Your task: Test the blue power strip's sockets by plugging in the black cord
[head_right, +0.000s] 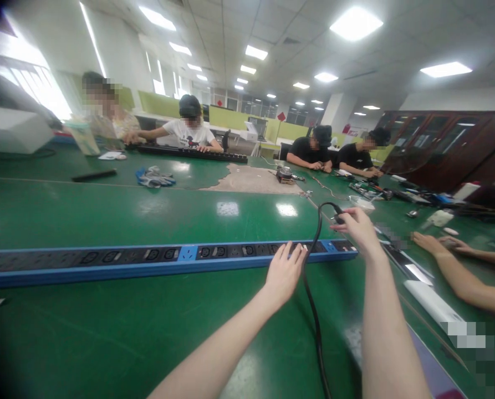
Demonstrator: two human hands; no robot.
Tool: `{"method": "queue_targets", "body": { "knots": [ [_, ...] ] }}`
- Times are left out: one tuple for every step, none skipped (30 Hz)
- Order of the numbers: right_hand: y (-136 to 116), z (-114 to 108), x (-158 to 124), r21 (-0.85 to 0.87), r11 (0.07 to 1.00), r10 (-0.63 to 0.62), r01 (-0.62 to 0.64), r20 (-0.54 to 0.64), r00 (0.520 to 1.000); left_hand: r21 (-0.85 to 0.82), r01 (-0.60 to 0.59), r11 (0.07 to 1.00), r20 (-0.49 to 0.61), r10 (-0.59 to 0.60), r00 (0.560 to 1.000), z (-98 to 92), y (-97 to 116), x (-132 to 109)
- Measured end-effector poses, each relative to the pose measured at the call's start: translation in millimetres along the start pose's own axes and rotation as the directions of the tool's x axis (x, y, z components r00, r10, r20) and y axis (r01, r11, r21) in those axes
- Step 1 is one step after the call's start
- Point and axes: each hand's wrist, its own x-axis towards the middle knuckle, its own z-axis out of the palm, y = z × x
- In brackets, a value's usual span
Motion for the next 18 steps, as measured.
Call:
{"method": "queue_targets", "body": {
  "knots": [
    [-8, 3, -2, 0.14, 0.99, 0.013, -0.018, 0.036, 0.999, -0.003, -0.004, 1.0, 0.008, 0.004, 1.0, -1.9, -2, -2],
    [-16, 7, -5, 0.266, 0.963, 0.013, -0.033, 0.076, 0.997, -0.006, -0.011, 1.0, 0.019, 0.011, 1.0, -4.6, -5, -5],
    [-24, 10, -8, 0.359, 0.932, -0.003, -0.038, 0.112, 0.994, -0.008, -0.017, 1.0, 0.033, 0.017, 0.999, -8.0, -10, -9],
    [-33, 14, -12, 0.409, 0.912, -0.033, -0.028, 0.14, 0.99, -0.007, -0.021, 1.0, 0.047, 0.022, 0.999, -12.1, -15, -14],
    [-42, 18, -16, 0.439, 0.898, -0.069, -0.009, 0.162, 0.984, -0.004, -0.021, 1.0, 0.059, 0.021, 0.998, -17.1, -22, -20],
    [-51, 22, -21, 0.458, 0.889, -0.105, 0.01, 0.183, 0.978, 0.002, -0.018, 1.0, 0.069, 0.018, 0.997, -22.8, -30, -26],
    [-61, 26, -26, 0.474, 0.88, -0.135, 0.023, 0.204, 0.97, 0.009, -0.012, 1.0, 0.075, 0.011, 0.997, -29.2, -39, -33],
    [-71, 31, -31, 0.488, 0.873, -0.157, 0.029, 0.224, 0.962, 0.018, -0.006, 1.0, 0.079, 0.004, 0.997, -36.3, -48, -40],
    [-82, 36, -37, 0.502, 0.864, -0.176, 0.029, 0.247, 0.953, 0.025, -0.003, 1.0, 0.085, 0.001, 0.996, -44.0, -58, -48],
    [-92, 41, -44, 0.519, 0.854, -0.197, 0.026, 0.277, 0.94, 0.031, -0.002, 1.0, 0.091, -0.001, 0.996, -52.4, -68, -56],
    [-102, 47, -50, 0.539, 0.842, -0.222, 0.021, 0.31, 0.925, 0.035, -0.001, 0.999, 0.097, -0.003, 0.995, -61.2, -78, -64],
    [-112, 52, -58, 0.563, 0.826, -0.252, 0.016, 0.344, 0.905, 0.039, 0.005, 0.999, 0.101, -0.009, 0.995, -70.4, -88, -73],
    [-122, 58, -65, 0.591, 0.807, -0.287, 0.012, 0.374, 0.882, 0.044, 0.015, 0.999, 0.102, -0.019, 0.995, -79.7, -97, -81],
    [-132, 64, -73, 0.624, 0.781, -0.323, 0.005, 0.398, 0.858, 0.048, 0.033, 0.998, 0.102, -0.038, 0.994, -88.8, -106, -89],
    [-140, 69, -81, 0.659, 0.752, -0.359, -0.006, 0.418, 0.834, 0.051, 0.05, 0.997, 0.103, -0.055, 0.993, -97.5, -115, -97],
    [-149, 75, -88, 0.694, 0.72, -0.395, -0.025, 0.439, 0.807, 0.052, 0.062, 0.997, 0.106, -0.068, 0.992, -105.3, -123, -104],
    [-157, 80, -96, 0.724, 0.688, -0.431, -0.053, 0.466, 0.773, 0.052, 0.075, 0.996, 0.107, -0.08, 0.991, -112.0, -130, -110],
    [-164, 84, -103, 0.747, 0.66, -0.465, -0.083, 0.493, 0.736, 0.05, 0.08, 0.996, 0.107, -0.085, 0.991, -117.5, -137, -116]
  ]
}}
